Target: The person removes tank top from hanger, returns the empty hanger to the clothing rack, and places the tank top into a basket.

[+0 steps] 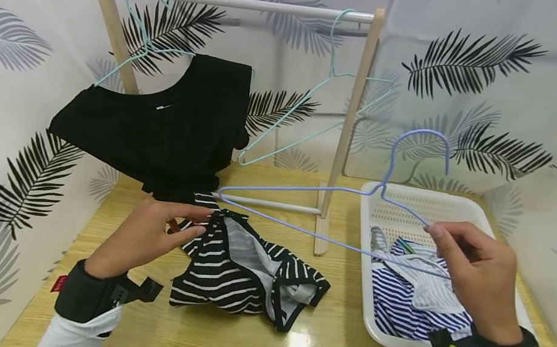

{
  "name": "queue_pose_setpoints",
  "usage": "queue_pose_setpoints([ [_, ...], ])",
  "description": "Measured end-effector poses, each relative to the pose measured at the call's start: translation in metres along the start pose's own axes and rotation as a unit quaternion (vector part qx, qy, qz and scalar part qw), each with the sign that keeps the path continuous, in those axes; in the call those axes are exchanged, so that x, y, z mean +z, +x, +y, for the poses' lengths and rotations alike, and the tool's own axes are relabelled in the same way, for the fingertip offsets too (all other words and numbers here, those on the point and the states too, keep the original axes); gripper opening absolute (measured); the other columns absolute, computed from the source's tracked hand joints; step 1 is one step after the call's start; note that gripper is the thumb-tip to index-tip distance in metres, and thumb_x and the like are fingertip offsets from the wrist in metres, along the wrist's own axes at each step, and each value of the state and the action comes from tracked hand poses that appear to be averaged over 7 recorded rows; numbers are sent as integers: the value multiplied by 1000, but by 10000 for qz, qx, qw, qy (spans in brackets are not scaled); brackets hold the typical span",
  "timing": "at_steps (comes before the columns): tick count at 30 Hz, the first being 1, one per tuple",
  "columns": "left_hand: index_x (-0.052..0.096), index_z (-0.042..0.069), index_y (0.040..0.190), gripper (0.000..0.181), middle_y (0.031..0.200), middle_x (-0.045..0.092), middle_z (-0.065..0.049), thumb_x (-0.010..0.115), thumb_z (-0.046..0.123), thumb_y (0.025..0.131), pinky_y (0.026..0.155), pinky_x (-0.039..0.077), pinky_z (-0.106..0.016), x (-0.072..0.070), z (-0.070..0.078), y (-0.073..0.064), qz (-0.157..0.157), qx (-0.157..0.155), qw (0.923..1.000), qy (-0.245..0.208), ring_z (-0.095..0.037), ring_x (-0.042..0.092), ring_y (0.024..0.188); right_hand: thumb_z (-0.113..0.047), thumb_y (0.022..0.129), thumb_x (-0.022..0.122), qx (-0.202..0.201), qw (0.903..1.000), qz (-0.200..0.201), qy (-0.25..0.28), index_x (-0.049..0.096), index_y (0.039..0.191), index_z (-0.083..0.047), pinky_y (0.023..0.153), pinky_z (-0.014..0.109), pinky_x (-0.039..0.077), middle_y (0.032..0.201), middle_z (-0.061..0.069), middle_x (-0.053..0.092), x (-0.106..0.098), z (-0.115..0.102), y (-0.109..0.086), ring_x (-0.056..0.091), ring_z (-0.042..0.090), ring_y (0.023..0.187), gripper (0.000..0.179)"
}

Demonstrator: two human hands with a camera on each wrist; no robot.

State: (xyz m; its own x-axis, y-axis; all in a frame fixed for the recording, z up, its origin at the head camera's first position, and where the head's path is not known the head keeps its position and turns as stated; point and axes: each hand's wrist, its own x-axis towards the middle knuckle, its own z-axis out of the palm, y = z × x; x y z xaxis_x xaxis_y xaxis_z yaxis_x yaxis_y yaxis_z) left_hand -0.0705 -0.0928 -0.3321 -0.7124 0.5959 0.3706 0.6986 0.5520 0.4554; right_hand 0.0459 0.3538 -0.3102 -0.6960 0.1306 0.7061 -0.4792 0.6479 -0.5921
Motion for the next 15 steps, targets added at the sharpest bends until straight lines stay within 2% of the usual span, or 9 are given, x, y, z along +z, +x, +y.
queue_pose_setpoints([
  [6,61,11,130,41,123,65,-2,67,22,92,68,51,-30,9,-5,0,-399,-124,9991,-69,-9,59,78,9,84,67,9,10000,19,49,73,88,0,49,17,36,65,-2,55,1,1,-1,46,5,55,12],
  [11,55,7,136,46,130,60,-8,63,26,95,81,52,-41,19,-12,-1,-959,-316,9947,-212,-20,63,101,10,84,67,65,10000,-27,29,72,86,-1,48,17,37,64,-3,55,2,4,-4,48,4,55,12],
  [15,41,10,146,58,134,56,-12,63,28,95,89,50,-46,22,-15,-2,-1187,-542,9910,-316,-28,59,115,10,83,67,57,10000,-56,2,72,86,0,48,17,37,64,-2,55,3,5,-5,47,4,55,12],
])
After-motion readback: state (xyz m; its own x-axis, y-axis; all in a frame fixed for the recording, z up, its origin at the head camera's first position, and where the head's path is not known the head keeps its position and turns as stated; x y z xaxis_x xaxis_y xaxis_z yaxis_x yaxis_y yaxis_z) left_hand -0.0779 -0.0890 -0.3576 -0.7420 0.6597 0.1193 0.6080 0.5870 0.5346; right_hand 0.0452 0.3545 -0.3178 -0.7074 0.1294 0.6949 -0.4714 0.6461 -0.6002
